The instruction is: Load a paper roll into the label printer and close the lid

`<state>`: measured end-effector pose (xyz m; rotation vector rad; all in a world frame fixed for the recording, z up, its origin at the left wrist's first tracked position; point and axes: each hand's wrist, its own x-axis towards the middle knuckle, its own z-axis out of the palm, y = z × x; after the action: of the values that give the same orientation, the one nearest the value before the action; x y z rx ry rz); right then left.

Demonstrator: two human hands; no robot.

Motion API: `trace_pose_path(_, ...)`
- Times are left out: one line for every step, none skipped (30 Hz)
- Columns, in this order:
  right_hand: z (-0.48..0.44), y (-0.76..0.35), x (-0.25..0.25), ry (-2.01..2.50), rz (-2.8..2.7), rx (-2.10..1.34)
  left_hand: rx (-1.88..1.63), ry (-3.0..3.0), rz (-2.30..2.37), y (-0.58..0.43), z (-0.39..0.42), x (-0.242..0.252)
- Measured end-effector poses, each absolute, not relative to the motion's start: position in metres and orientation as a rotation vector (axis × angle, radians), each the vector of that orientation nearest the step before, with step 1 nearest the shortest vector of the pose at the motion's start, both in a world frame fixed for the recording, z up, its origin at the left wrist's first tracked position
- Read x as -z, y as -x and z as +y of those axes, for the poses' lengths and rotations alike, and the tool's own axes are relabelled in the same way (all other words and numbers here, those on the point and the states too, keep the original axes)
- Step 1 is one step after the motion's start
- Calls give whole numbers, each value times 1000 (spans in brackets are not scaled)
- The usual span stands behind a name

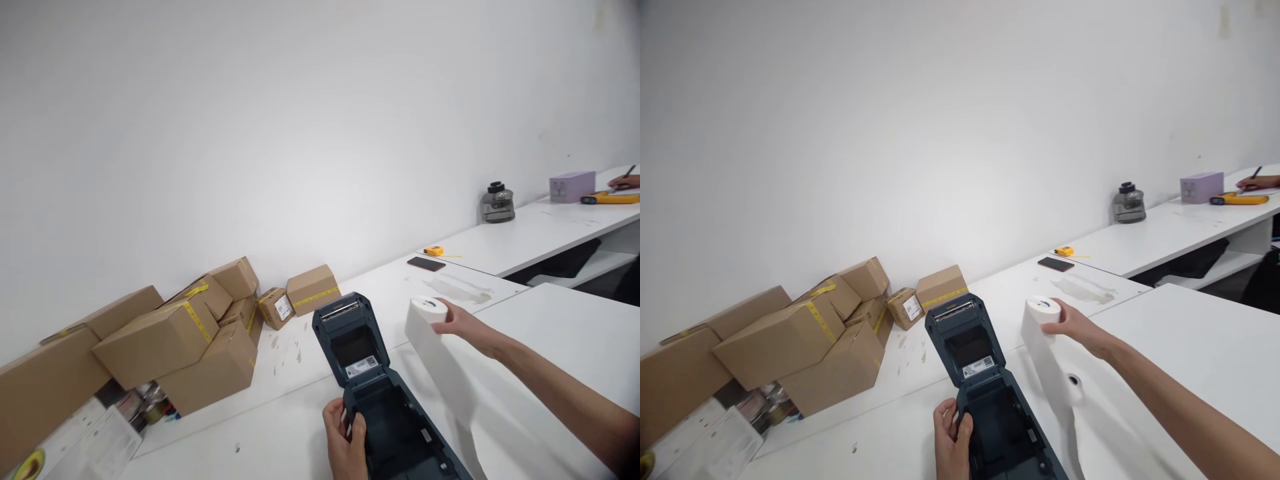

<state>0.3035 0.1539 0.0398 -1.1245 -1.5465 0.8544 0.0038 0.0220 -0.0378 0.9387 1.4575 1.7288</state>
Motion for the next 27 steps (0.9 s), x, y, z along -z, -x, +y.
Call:
trace_pose_path(159, -301, -35, 1169, -1516, -948, -1730, -941, 1463, -4, 22, 37)
trace_pose_path(163, -299, -29, 1215, -1474, -1012, -1729, -943, 1466, -5, 21, 36)
trace_pose_path(167, -297, -23, 1251, -1442, -1041, -1727, -943, 1467, -5, 21, 35)
trace_pose_path(170, -294, -17, 1280, -1420, -1049, -1723, -940, 1467, -5, 21, 35)
trace_pose_path(172, -292, -10, 1301, -1413, -1038, -1718, -937, 1466, -6, 20, 34)
trace_pose_path(174, -290, -3, 1320, -1407, -1033, -1712, -934, 1463, -6, 20, 34)
trace_pose_path(175, -287, 4, 1335, -1405, -1031, -1707, -934, 1460, -5, 20, 34)
trace_pose_path(176, -286, 11, 1344, -1407, -1030, -1702, -934, 1461, -5, 20, 34)
trace_pose_path(177, -285, 17, 1348, -1410, -1032, -1696, -933, 1466, -4, 20, 34)
trace_pose_path(178, -285, 22, 1346, -1414, -1036, -1688, -932, 1472, -3, 20, 33)
trace_pose_path(178, -286, 27, 1340, -1417, -1042, -1669, -934, 1476, -2, 20, 33)
trace_pose_path(176, -289, 31, 1335, -1415, -1047, -1641, -938, 1479, 0, 20, 32)
trace_pose_path(174, -294, 35, 1331, -1407, -1053, -1607, -943, 1482, 1, 20, 31)
trace_pose_path(169, -301, 40, 1331, -1391, -1057, -1575, -945, 1485, 3, 19, 30)
trace_pose_path(163, -310, 44, 1339, -1368, -1059, -1550, -950, 1485, 4, 19, 29)
trace_pose_path(154, -319, 49, 1342, -1349, -1065, -1535, -951, 1485, 5, 19, 28)
trace_pose_path(143, -328, 54, 1336, -1343, -1081, -1530, -950, 1488, 5, 18, 26)
trace_pose_path(131, -335, 57, 1324, -1355, -1100, -1532, -951, 1493, 5, 17, 25)
trace_pose_path(118, -340, 60, 1298, -1396, -1132, -1534, -960, 1493, 4, 15, 23)
trace_pose_path(106, -342, 61, 1287, -1449, -1160, -1537, -976, 1490, 3, 13, 22)
trace_pose_path(95, -342, 60, 1280, -1513, -1178, -1542, -996, 1482, 3, 12, 20)
trace_pose_path(86, -339, 58, 1272, -1574, -1191, -1554, -1015, 1471, 2, 10, 18)
trace_pose_path(79, -334, 55, 1266, -1617, -1202, -1566, -1031, 1452, 1, 9, 17)
trace_pose_path(74, -328, 50, 1246, -1642, -1228, -1580, -1038, 1430, 0, 7, 16)
trace_pose_path(70, -321, 44, 1207, -1645, -1277, -1588, -1038, 1412, 0, 6, 15)
trace_pose_path(68, -315, 37, 1157, -1630, -1334, -1591, -1035, 1399, -1, 6, 15)
trace_pose_path(67, -309, 29, 1114, -1611, -1384, -1589, -1038, 1389, -1, 5, 15)
